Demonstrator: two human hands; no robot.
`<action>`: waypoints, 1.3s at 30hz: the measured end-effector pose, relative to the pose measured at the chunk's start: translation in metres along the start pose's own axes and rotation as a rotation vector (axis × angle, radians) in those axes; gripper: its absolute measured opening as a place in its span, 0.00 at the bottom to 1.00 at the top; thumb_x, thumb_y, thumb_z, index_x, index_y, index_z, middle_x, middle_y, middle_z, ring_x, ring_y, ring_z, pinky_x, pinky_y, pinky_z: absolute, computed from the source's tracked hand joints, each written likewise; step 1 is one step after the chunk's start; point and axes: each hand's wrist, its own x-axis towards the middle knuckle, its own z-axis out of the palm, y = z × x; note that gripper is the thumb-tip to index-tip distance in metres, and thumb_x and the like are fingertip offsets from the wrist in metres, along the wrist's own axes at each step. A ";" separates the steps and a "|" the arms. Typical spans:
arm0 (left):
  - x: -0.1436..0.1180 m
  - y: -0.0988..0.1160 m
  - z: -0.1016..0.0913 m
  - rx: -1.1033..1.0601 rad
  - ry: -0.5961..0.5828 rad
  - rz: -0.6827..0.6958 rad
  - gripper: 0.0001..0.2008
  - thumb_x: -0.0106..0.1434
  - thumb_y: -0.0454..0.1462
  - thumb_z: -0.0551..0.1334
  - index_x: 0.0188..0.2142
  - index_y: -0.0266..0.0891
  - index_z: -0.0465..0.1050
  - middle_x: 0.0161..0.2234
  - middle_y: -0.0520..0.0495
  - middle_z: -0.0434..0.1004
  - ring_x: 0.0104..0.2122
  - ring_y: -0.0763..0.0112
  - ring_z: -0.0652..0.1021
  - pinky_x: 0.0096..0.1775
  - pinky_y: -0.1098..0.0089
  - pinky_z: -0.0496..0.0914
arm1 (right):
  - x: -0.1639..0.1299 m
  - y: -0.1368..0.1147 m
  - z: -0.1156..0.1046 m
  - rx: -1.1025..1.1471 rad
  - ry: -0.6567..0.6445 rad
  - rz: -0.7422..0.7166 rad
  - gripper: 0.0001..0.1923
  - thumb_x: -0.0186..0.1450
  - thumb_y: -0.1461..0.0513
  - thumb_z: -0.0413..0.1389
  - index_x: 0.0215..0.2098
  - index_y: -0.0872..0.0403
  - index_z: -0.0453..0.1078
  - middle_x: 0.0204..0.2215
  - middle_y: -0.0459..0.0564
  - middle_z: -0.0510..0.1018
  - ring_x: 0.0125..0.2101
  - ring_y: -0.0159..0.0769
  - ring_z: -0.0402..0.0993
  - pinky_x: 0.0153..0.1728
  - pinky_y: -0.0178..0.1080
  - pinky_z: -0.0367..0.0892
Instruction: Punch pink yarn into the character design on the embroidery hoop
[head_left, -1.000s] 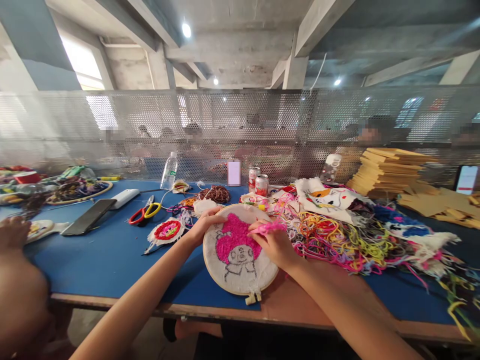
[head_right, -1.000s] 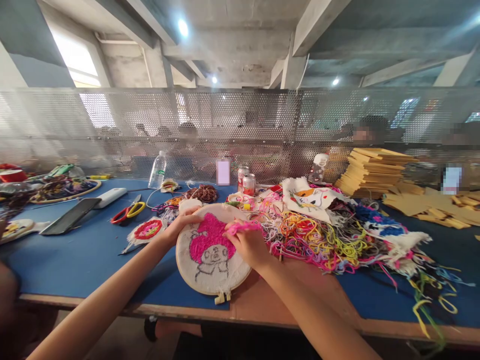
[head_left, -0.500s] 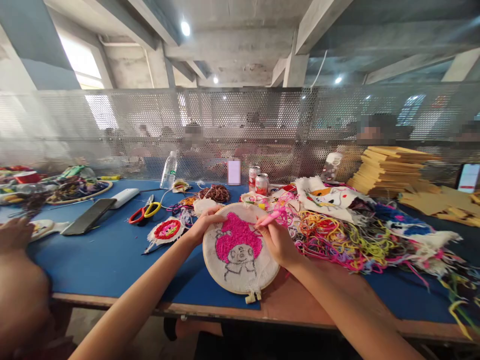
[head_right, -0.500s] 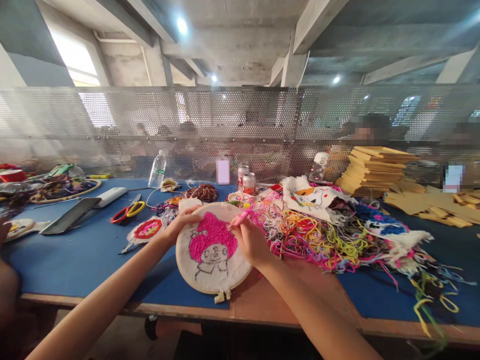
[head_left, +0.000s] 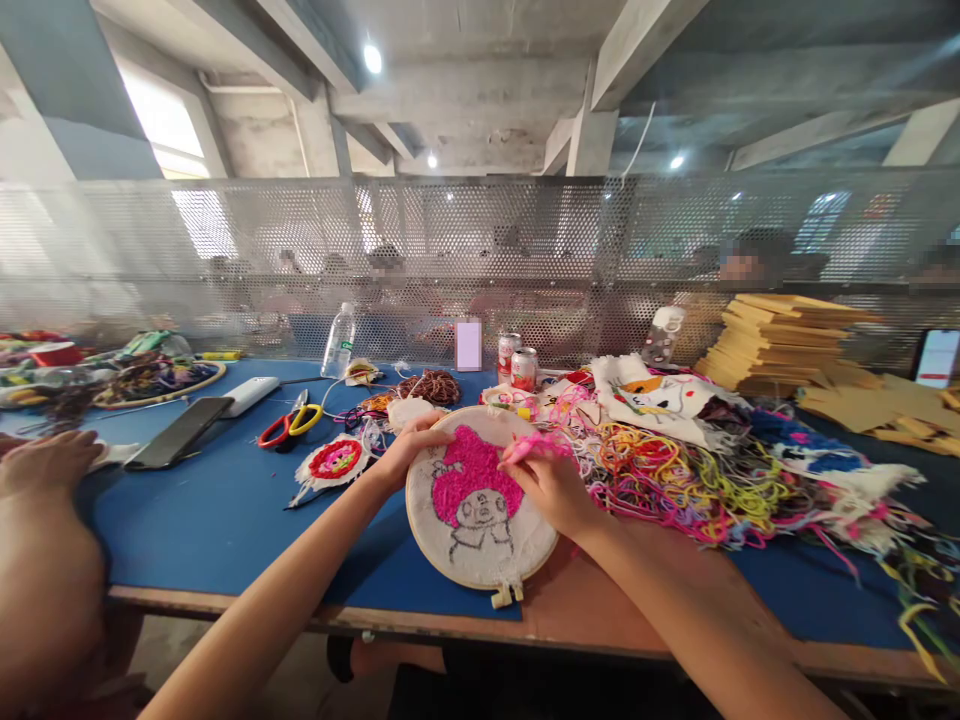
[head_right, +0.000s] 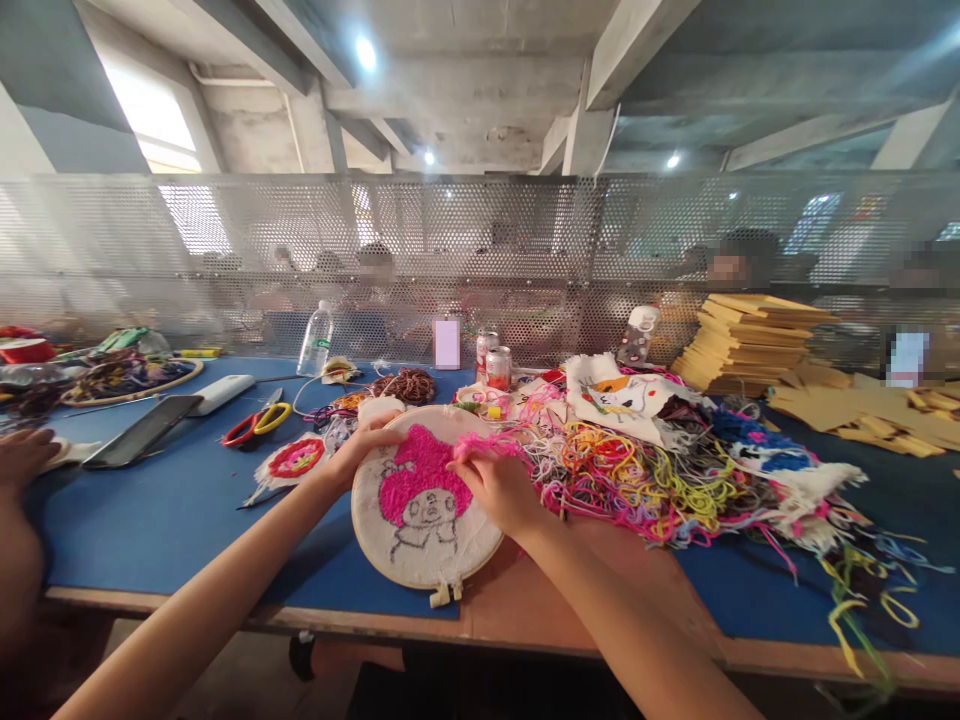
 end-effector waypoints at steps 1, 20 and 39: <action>0.000 0.000 0.000 -0.003 0.000 0.003 0.10 0.44 0.35 0.64 0.27 0.36 0.66 0.18 0.54 0.69 0.16 0.77 0.68 0.19 0.77 0.60 | 0.000 0.000 0.000 -0.037 -0.031 -0.015 0.07 0.65 0.63 0.50 0.31 0.52 0.68 0.31 0.49 0.77 0.33 0.37 0.74 0.37 0.39 0.67; 0.004 -0.005 -0.005 -0.006 0.002 0.008 0.11 0.44 0.35 0.65 0.30 0.36 0.68 0.19 0.55 0.70 0.17 0.77 0.69 0.20 0.77 0.61 | -0.004 0.011 0.001 0.142 0.140 0.030 0.08 0.68 0.59 0.43 0.35 0.51 0.60 0.30 0.50 0.73 0.29 0.37 0.74 0.31 0.39 0.70; 0.005 -0.010 -0.005 0.018 -0.005 -0.007 0.09 0.44 0.34 0.64 0.27 0.35 0.66 0.19 0.55 0.69 0.17 0.76 0.70 0.20 0.77 0.62 | -0.003 0.016 0.011 -0.032 -0.090 0.003 0.06 0.61 0.67 0.53 0.28 0.53 0.68 0.32 0.49 0.77 0.36 0.38 0.74 0.40 0.40 0.68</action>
